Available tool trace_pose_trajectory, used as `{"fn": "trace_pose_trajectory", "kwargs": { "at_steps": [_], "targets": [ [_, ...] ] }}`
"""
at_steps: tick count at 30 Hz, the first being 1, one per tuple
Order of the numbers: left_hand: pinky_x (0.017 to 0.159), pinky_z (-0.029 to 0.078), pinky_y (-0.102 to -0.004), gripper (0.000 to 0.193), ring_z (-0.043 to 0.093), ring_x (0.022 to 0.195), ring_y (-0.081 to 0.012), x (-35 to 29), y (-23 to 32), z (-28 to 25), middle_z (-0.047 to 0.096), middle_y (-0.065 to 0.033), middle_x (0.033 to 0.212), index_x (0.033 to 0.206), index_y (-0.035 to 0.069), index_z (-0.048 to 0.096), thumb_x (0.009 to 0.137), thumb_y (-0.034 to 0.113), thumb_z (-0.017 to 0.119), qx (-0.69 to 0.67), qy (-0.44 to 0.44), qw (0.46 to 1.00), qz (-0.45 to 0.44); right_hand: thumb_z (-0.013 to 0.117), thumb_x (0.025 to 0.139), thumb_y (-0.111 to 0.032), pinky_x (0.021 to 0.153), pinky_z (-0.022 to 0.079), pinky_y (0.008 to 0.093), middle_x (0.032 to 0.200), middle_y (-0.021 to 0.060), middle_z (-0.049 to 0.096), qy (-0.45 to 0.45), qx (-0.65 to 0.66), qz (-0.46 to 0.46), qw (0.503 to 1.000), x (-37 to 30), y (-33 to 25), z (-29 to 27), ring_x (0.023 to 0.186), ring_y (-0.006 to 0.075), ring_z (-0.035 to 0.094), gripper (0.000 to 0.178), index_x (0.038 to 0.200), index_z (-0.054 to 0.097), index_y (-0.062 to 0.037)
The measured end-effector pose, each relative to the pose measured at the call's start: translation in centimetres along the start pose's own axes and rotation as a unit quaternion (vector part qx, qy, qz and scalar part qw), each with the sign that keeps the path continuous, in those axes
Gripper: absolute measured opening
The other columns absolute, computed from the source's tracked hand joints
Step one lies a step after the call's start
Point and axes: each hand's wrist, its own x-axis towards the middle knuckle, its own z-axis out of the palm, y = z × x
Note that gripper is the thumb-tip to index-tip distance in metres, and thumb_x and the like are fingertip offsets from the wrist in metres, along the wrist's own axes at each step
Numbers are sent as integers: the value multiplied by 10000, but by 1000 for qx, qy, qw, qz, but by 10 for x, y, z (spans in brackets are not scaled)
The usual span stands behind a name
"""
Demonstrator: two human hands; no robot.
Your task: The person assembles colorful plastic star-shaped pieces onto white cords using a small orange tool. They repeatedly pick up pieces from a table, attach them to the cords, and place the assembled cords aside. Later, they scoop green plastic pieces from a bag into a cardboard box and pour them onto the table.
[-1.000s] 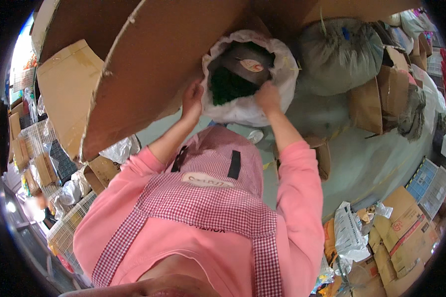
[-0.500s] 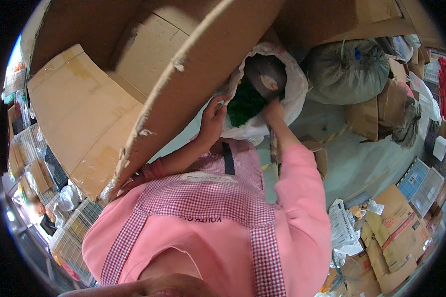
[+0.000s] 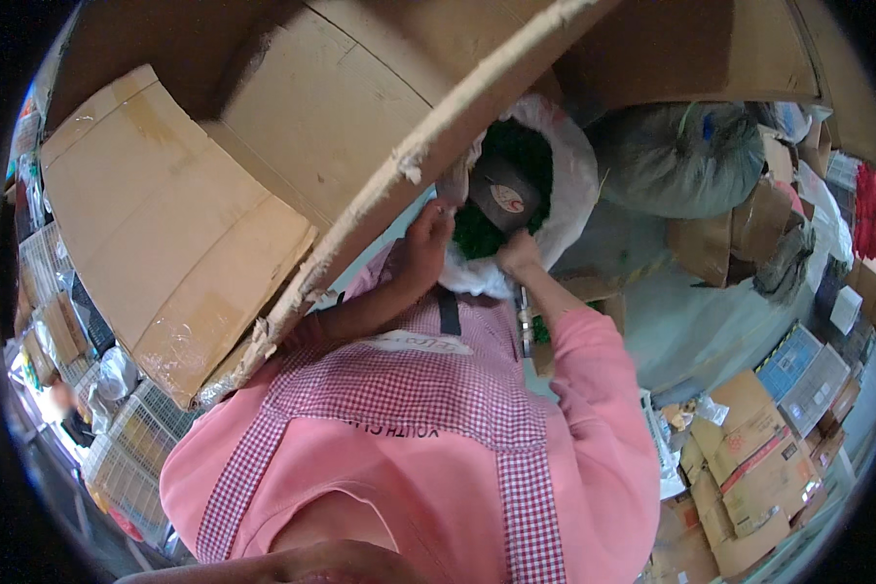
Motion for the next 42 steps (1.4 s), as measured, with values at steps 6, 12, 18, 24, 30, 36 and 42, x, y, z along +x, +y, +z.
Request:
{"fn": "trace_pose_trajectory", "kwargs": {
  "at_steps": [6, 12, 18, 24, 30, 36, 42],
  "targets": [
    [734, 367, -235, 191, 456, 759, -82, -4, 25, -14, 526, 1, 835, 1081, 62, 522, 905, 71, 450, 1, -62, 993, -102, 621, 696, -193, 804, 478, 390, 1016, 261, 592, -49, -40, -74, 995, -14, -3, -36, 934, 373, 589, 460, 1025, 511, 109],
    [685, 349, -214, 183, 424, 714, -68, 0, 15, -20, 475, 16, 792, 1076, 57, 514, 903, 68, 455, 2, -34, 996, -81, 515, 757, -132, 499, 476, 340, 677, 161, 612, -217, 120, -94, 964, -38, -10, -70, 549, 238, 612, 220, 844, 593, 55],
    [634, 326, -203, 202, 386, 678, -48, -3, 25, -18, 459, 18, 771, 1086, 82, 506, 893, 51, 457, -60, -18, 994, -93, 510, 686, -80, 482, 444, 339, 627, 151, 587, -291, 240, 51, 925, -6, 19, 1, 505, 215, 567, 135, 657, 566, 39],
    [615, 335, -216, 187, 382, 660, -65, 3, 49, -20, 442, 12, 763, 1070, 79, 509, 890, 50, 465, -115, -57, 982, -136, 497, 748, -106, 385, 340, 257, 502, -19, 371, -444, 432, 169, 767, -14, 18, -17, 394, 97, 345, 163, 600, 430, -94],
    [844, 374, -253, 258, 492, 919, -130, 6, 42, -38, 514, -66, 1051, 1137, 16, 474, 880, 16, 445, -166, -59, 974, -140, 463, 811, -122, 394, 308, 230, 523, -54, 323, -474, 570, 151, 654, -32, 39, -24, 414, 65, 331, 144, 888, 526, -18],
    [858, 368, -255, 330, 486, 937, -137, 0, 30, -55, 514, -83, 1054, 1206, 43, 432, 878, 38, 467, -99, -89, 986, -100, 453, 820, -146, 366, 277, 225, 513, -39, 326, -422, 667, 28, 614, -84, 33, -38, 398, 66, 310, 232, 601, 382, -118],
    [773, 388, -260, 399, 469, 870, -138, -13, 23, -72, 507, -68, 988, 1216, 47, 435, 832, 59, 543, -9, -35, 993, -110, 425, 860, -152, 365, 329, 228, 520, -41, 327, -384, 757, -152, 507, -133, 38, -34, 378, 58, 327, 299, 569, 363, -120]
  ]
}}
